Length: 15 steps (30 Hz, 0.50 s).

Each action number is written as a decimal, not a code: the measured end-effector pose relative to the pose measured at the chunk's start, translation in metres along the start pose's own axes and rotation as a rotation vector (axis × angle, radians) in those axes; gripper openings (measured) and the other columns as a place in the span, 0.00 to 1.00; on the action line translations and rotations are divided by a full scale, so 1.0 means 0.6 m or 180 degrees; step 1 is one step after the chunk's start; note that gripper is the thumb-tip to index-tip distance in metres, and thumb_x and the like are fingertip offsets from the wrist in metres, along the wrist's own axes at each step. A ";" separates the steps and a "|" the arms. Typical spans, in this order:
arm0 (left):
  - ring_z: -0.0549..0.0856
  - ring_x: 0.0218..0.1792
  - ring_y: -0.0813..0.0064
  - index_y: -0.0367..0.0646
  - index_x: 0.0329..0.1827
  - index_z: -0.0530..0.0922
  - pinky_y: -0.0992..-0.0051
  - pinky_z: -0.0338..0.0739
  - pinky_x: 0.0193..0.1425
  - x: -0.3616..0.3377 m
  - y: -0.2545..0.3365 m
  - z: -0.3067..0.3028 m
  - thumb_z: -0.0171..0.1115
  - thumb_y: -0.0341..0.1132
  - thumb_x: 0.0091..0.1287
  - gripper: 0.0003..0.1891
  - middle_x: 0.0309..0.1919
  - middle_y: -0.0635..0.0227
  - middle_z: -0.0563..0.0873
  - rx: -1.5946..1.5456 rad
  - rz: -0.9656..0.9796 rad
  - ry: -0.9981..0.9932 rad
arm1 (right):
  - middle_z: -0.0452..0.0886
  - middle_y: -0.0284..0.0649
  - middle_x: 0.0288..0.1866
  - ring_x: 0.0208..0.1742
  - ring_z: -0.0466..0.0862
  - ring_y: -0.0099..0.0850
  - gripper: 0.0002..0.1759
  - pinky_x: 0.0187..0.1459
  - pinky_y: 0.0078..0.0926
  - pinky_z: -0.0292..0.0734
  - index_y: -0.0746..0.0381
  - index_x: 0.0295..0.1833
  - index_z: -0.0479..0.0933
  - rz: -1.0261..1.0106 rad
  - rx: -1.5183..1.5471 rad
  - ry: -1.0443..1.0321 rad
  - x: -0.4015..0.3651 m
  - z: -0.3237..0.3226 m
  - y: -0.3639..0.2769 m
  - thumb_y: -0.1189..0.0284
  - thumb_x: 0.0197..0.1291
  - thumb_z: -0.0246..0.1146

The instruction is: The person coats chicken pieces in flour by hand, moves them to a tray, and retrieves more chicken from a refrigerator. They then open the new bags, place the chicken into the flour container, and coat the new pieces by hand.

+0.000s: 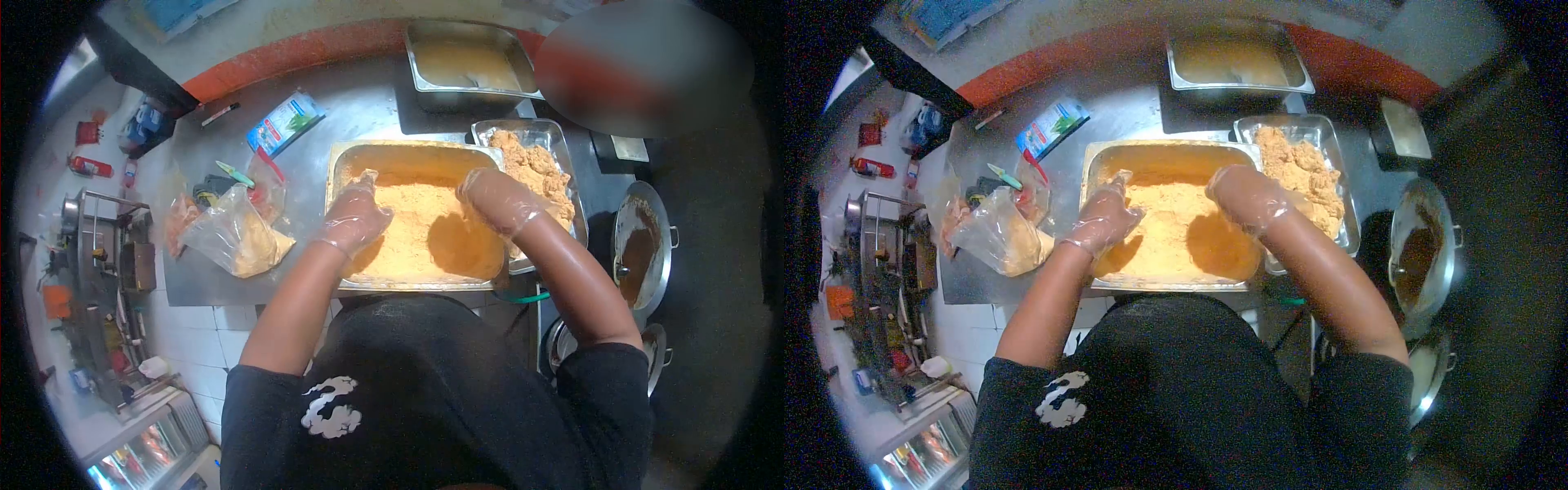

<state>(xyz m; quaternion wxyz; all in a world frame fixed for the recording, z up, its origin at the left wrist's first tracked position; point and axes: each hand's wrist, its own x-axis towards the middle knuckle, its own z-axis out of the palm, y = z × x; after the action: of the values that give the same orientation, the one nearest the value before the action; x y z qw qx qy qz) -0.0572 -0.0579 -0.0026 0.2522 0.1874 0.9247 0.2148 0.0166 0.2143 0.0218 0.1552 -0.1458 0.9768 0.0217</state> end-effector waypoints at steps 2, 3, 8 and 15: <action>0.77 0.78 0.42 0.35 0.88 0.61 0.57 0.71 0.84 -0.004 0.001 0.004 0.70 0.45 0.74 0.45 0.77 0.35 0.76 0.0014 -0.0039 -0.0021 | 0.91 0.56 0.44 0.47 0.92 0.56 0.10 0.51 0.51 0.87 0.66 0.46 0.91 0.0105 0.0967 0.0084 -0.011 -0.011 -0.001 0.75 0.64 0.66; 0.77 0.78 0.42 0.35 0.88 0.61 0.57 0.70 0.84 -0.007 0.001 0.006 0.70 0.46 0.74 0.45 0.77 0.35 0.76 0.0007 -0.0039 -0.0037 | 0.92 0.55 0.45 0.46 0.93 0.54 0.10 0.50 0.50 0.87 0.67 0.45 0.90 0.0162 0.0721 -0.0014 -0.015 -0.007 0.002 0.75 0.64 0.66; 0.76 0.79 0.42 0.35 0.88 0.61 0.58 0.70 0.84 -0.030 0.003 0.009 0.70 0.47 0.74 0.45 0.78 0.35 0.75 -0.0062 0.0101 0.0060 | 0.94 0.51 0.47 0.44 0.94 0.44 0.11 0.49 0.43 0.89 0.69 0.45 0.90 0.0010 0.2166 0.0113 -0.007 -0.037 0.097 0.72 0.68 0.67; 0.69 0.83 0.42 0.36 0.88 0.61 0.56 0.64 0.88 -0.082 -0.003 0.028 0.69 0.47 0.75 0.44 0.80 0.35 0.72 -0.0322 0.0168 0.0157 | 0.94 0.44 0.44 0.43 0.89 0.31 0.09 0.50 0.36 0.83 0.66 0.50 0.90 0.1093 0.2714 0.1651 0.118 -0.213 0.166 0.75 0.67 0.73</action>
<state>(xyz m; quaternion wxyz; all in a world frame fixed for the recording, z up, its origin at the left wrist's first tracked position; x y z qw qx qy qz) -0.0090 -0.0769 0.0021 0.2327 0.1934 0.9134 0.2724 -0.1148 0.2786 0.1208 -0.0519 0.0918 0.9150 -0.3894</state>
